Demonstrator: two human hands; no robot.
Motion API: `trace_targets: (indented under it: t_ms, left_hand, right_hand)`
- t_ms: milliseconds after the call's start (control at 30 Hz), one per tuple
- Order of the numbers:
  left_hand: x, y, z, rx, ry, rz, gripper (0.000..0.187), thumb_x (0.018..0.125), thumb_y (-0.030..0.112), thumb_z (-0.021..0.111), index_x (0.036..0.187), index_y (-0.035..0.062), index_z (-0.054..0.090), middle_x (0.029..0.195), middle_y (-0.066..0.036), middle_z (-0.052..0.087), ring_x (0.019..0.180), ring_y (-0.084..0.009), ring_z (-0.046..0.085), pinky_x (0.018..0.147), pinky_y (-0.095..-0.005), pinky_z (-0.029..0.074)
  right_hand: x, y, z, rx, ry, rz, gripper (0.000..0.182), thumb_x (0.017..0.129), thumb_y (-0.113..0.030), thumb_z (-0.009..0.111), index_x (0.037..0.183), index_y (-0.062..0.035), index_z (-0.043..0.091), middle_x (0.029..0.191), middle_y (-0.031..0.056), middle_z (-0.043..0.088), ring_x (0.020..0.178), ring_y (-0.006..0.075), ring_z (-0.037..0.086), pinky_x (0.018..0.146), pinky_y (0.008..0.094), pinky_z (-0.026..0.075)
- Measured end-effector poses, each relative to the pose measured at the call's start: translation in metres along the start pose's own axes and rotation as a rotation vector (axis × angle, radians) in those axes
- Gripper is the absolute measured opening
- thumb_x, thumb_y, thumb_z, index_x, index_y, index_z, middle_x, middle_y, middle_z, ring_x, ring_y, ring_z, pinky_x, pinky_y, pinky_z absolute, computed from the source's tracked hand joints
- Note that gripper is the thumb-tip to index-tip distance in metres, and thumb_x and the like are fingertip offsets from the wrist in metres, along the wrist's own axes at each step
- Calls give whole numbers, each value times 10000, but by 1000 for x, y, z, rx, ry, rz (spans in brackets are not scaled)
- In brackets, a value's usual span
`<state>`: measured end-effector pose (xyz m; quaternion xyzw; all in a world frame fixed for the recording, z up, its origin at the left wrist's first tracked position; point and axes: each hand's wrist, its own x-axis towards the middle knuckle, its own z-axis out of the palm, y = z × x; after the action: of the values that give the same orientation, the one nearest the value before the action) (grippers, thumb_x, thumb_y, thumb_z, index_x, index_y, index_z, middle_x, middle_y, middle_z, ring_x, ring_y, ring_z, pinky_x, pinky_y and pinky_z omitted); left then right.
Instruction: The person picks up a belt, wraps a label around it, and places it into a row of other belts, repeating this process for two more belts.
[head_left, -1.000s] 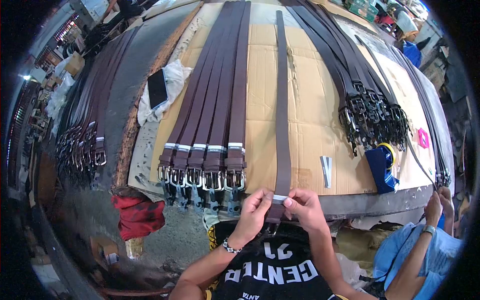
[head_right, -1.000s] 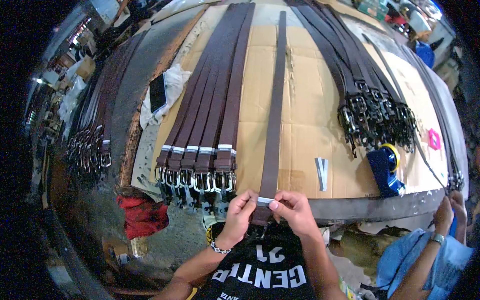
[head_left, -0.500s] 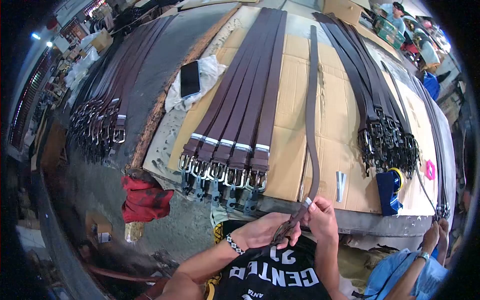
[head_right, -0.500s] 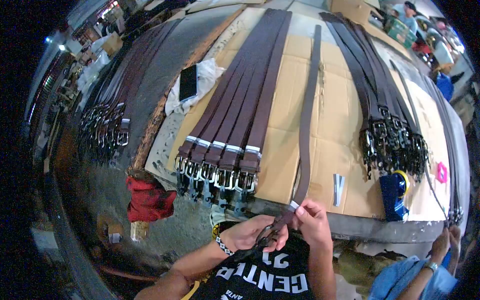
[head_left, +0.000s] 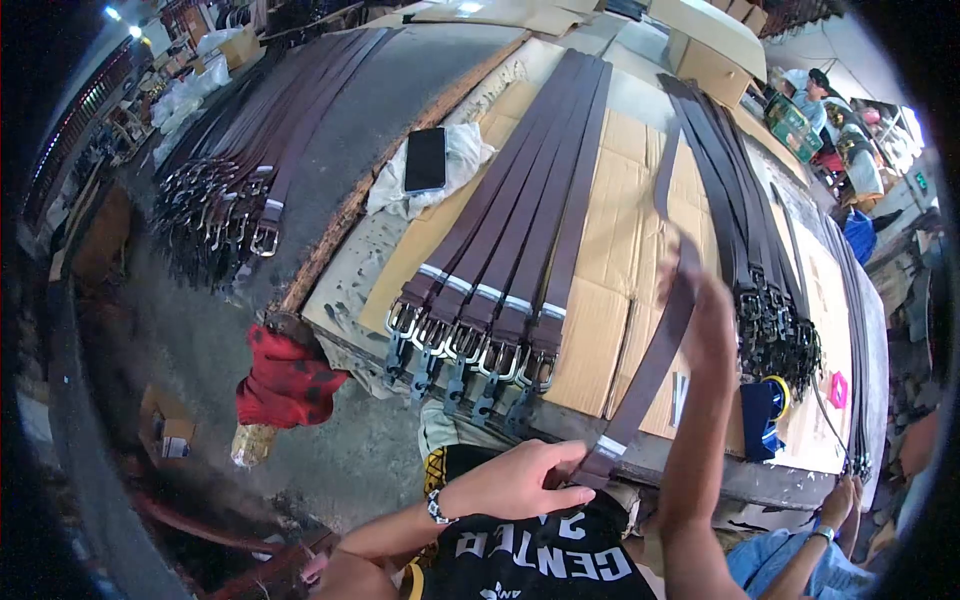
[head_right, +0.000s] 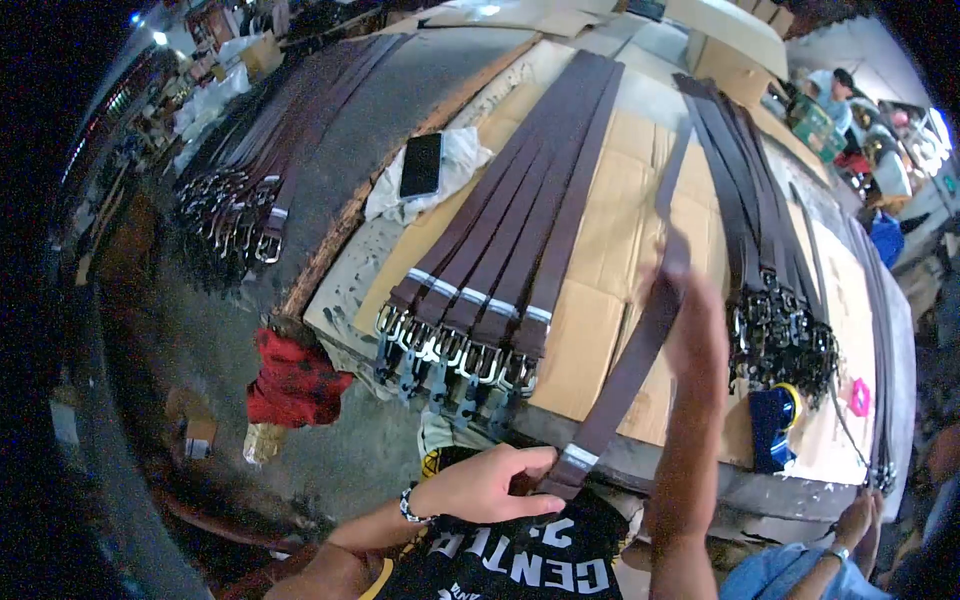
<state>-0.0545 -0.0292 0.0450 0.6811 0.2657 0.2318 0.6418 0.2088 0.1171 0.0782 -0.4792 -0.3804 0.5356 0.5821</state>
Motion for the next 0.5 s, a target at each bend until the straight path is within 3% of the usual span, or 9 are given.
trace_targets:
  t_ms: [33, 100, 167, 200, 267, 300, 333, 400, 500]
  left_hand:
    - [-5, -1, -2, -21, 20, 30, 433, 922, 289, 734, 858, 9, 410, 637, -129, 416, 596, -249, 349, 563, -398, 339]
    - [-18, -6, -9, 17, 16, 51, 427, 924, 290, 733, 868, 10, 416, 644, -129, 418, 597, -247, 360, 565, -392, 343]
    - [-31, 0, -22, 98, 0, 18, 382, 930, 279, 731, 909, 9, 462, 668, -122, 455, 604, -241, 386, 572, -378, 361]
    - [-37, 1, -28, 78, -21, -9, 354, 934, 265, 734, 940, 1, 498, 718, -124, 514, 651, -218, 438, 618, -371, 396]
    - [-48, 0, -32, 35, -57, -64, 309, 940, 236, 740, 1003, -13, 570, 819, -128, 633, 744, -172, 543, 710, -356, 464]
    - [-52, 4, -33, -29, -51, -50, 299, 944, 191, 734, 1111, -24, 610, 949, -129, 699, 857, -134, 594, 812, -339, 497]
    - [-54, -1, -32, -35, -31, -8, 292, 939, 201, 736, 1064, -18, 586, 876, -119, 650, 790, -164, 545, 745, -343, 466]
    - [-59, -11, -31, -49, 5, 73, 304, 931, 221, 738, 968, -5, 538, 730, -99, 550, 655, -224, 446, 610, -352, 403]
    - [-59, -10, -33, -74, 91, 144, 310, 938, 220, 745, 953, -6, 533, 727, -81, 517, 671, -157, 435, 611, -314, 386]
  right_hand:
    - [23, -20, -5, 110, -79, -21, 387, 973, -207, 544, 1267, 30, 629, 1014, 112, 723, 792, 176, 666, 773, 302, 544]
    - [50, -77, 19, 41, -30, -107, 345, 994, -179, 528, 1253, 34, 604, 1047, 118, 714, 824, 171, 665, 775, 291, 551]
    - [83, -124, 24, 47, -212, -195, 314, 1007, -174, 518, 1219, 38, 610, 1031, 100, 711, 833, 160, 658, 751, 279, 548]
    - [88, -153, 39, -28, -248, -263, 321, 1009, -179, 522, 1226, 42, 608, 1031, 97, 712, 812, 153, 656, 720, 266, 547]
    - [105, -200, 57, -98, -125, -429, 323, 1020, -213, 533, 1190, 40, 640, 1023, 106, 722, 833, 135, 671, 739, 263, 556]
    - [107, -228, 64, -162, -222, -447, 336, 1019, -228, 545, 1187, 46, 647, 1011, 102, 731, 853, 130, 679, 758, 249, 562]
    - [126, -257, 58, -137, -322, -416, 326, 1026, -209, 533, 1180, 52, 653, 1016, 104, 740, 846, 130, 683, 774, 237, 565]
    - [130, -294, 76, -138, -249, -441, 287, 1028, -176, 526, 1141, 51, 660, 996, 108, 742, 833, 148, 686, 763, 272, 571]
    - [105, -311, 117, -39, -309, -422, 193, 989, -79, 526, 966, 55, 663, 747, 71, 667, 604, 171, 635, 576, 297, 567]
